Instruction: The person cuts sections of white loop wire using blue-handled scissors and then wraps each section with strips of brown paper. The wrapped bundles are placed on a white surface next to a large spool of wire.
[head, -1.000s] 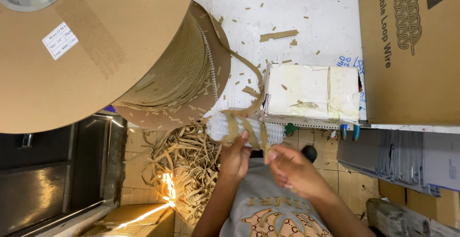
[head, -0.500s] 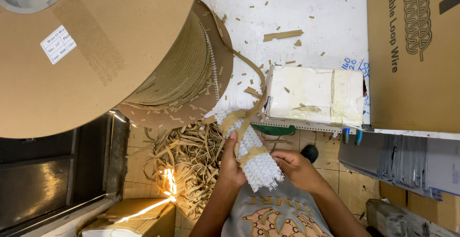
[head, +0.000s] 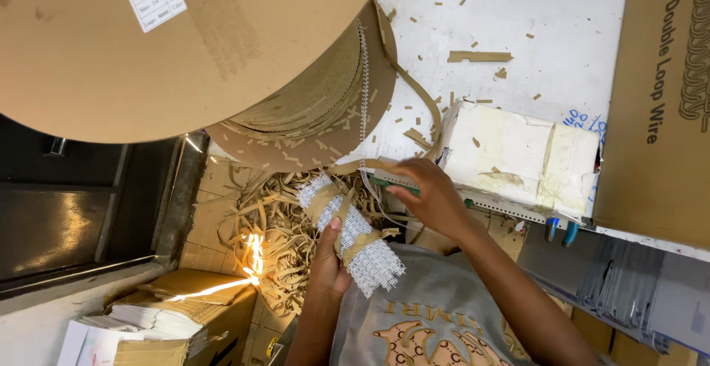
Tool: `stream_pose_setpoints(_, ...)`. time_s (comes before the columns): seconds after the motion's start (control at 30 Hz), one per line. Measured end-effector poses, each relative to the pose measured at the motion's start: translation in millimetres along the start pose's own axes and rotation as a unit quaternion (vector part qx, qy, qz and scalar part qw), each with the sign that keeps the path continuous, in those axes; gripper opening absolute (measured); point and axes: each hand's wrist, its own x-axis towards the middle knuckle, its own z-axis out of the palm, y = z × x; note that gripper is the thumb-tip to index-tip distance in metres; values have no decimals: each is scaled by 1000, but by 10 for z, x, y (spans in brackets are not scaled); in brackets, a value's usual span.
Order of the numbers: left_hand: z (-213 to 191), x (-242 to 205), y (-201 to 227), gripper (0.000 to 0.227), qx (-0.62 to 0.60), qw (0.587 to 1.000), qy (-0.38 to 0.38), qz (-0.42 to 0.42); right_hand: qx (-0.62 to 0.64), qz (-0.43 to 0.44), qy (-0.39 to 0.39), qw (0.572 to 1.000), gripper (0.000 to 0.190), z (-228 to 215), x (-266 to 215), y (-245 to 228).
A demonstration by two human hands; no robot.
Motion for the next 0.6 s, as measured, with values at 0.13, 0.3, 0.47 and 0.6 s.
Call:
stream_pose_setpoints(0.13,-85,-4,-37,54,-72,997,38,14,-325,-34,-116,938,38,382,646,459)
stream_pose_setpoints(0.3,-386,157,-146,73,-84,995,-29,-36,-186,20,-116,975,26,198,218,13)
stream_pose_setpoints(0.47,-454,299,-348,66,-106,988,73,-80,52,92,-132,986,23,-100,-550,-480)
stream_pose_setpoints(0.6,456,138,-138,79,-119,980,59,-148,190,163,-103,963,42,-112,-1088,-84)
